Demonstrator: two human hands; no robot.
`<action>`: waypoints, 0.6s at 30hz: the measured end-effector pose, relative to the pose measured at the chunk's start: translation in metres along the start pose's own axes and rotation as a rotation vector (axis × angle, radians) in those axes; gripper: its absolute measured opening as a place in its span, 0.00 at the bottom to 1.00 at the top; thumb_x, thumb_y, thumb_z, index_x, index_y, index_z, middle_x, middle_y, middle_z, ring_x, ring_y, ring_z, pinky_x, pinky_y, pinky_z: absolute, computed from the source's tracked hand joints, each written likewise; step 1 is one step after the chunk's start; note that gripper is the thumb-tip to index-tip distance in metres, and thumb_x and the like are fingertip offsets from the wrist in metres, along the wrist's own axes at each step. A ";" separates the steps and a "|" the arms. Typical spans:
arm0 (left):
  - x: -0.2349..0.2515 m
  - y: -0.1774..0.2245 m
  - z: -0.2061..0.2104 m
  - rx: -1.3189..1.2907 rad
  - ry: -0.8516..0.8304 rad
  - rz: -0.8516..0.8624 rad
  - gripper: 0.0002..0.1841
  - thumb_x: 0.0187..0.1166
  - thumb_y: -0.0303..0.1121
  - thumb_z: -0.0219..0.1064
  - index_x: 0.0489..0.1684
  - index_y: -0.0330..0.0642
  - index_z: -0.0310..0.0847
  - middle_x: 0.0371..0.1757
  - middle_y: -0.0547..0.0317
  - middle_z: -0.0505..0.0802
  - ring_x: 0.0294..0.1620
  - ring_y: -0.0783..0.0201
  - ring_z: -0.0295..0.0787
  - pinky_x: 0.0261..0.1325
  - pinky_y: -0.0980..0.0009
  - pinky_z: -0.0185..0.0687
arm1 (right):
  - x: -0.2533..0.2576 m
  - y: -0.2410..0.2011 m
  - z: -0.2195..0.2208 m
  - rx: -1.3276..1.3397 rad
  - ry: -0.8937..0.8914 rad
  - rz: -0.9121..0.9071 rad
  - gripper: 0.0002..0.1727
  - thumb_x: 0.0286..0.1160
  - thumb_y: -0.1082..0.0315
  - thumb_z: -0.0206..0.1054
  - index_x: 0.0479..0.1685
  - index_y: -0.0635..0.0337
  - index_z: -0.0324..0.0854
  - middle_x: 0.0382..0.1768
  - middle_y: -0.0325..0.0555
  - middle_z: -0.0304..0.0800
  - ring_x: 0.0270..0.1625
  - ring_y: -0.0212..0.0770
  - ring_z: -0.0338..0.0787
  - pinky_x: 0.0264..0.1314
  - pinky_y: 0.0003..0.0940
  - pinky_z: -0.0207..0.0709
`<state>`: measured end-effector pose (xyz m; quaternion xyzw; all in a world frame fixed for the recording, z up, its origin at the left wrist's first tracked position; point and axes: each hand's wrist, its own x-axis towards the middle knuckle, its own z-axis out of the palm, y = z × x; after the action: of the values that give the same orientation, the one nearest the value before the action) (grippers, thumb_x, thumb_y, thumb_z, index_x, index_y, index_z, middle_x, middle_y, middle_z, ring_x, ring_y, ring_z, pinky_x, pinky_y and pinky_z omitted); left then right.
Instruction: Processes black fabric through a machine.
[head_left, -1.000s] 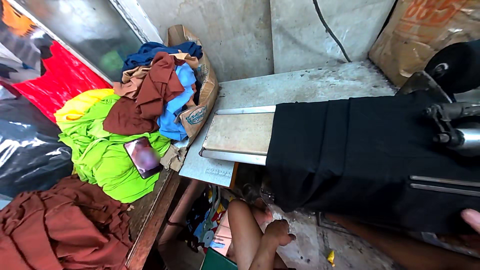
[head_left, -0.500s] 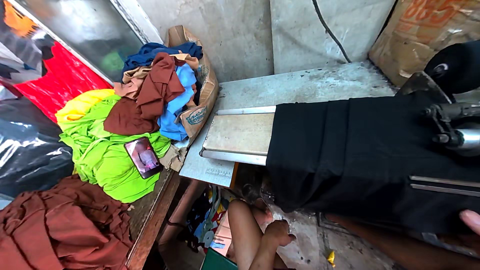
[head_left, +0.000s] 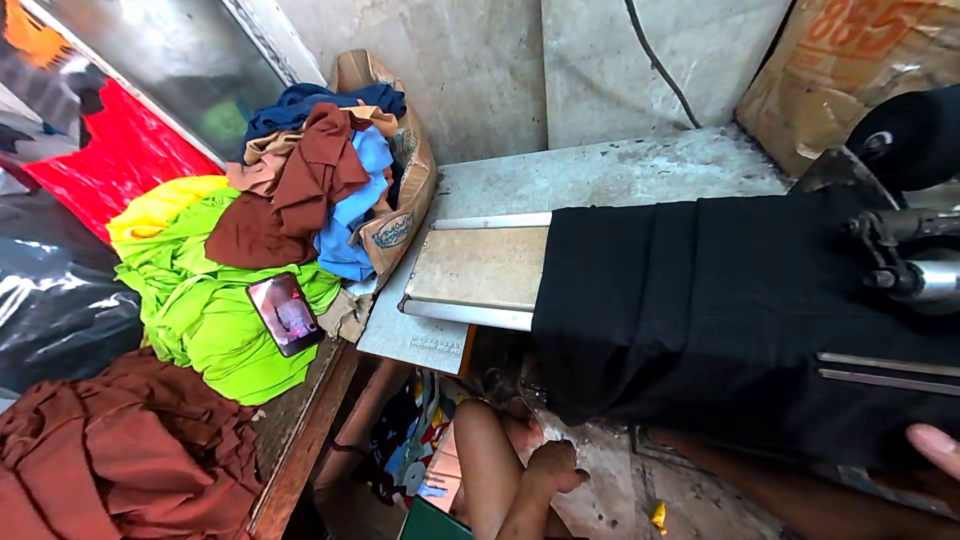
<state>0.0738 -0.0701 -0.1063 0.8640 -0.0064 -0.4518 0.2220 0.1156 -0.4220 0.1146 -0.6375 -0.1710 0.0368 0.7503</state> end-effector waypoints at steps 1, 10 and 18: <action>0.000 0.000 0.000 -0.001 0.003 0.001 0.32 0.83 0.52 0.64 0.78 0.36 0.73 0.71 0.37 0.85 0.75 0.41 0.81 0.77 0.40 0.73 | 0.000 0.001 0.000 -0.001 0.000 0.000 0.10 0.85 0.59 0.64 0.57 0.32 0.85 0.54 0.14 0.93 0.59 0.18 0.89 0.70 0.24 0.80; 0.000 0.000 0.000 -0.003 0.016 0.012 0.32 0.83 0.52 0.65 0.77 0.37 0.74 0.71 0.37 0.86 0.74 0.41 0.82 0.76 0.40 0.73 | 0.000 0.001 -0.002 -0.027 -0.019 0.000 0.10 0.86 0.59 0.64 0.59 0.33 0.84 0.55 0.14 0.92 0.60 0.18 0.88 0.71 0.25 0.80; -0.002 0.000 0.000 -0.012 0.010 0.007 0.31 0.83 0.51 0.64 0.77 0.36 0.73 0.71 0.36 0.85 0.74 0.41 0.81 0.77 0.40 0.73 | 0.012 -0.041 0.051 -0.051 0.193 0.024 0.06 0.75 0.73 0.61 0.44 0.68 0.76 0.38 0.28 0.92 0.46 0.14 0.90 0.61 0.12 0.79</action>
<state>0.0729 -0.0696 -0.1049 0.8649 -0.0054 -0.4467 0.2289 0.1046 -0.3780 0.1638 -0.6590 -0.0911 -0.0204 0.7463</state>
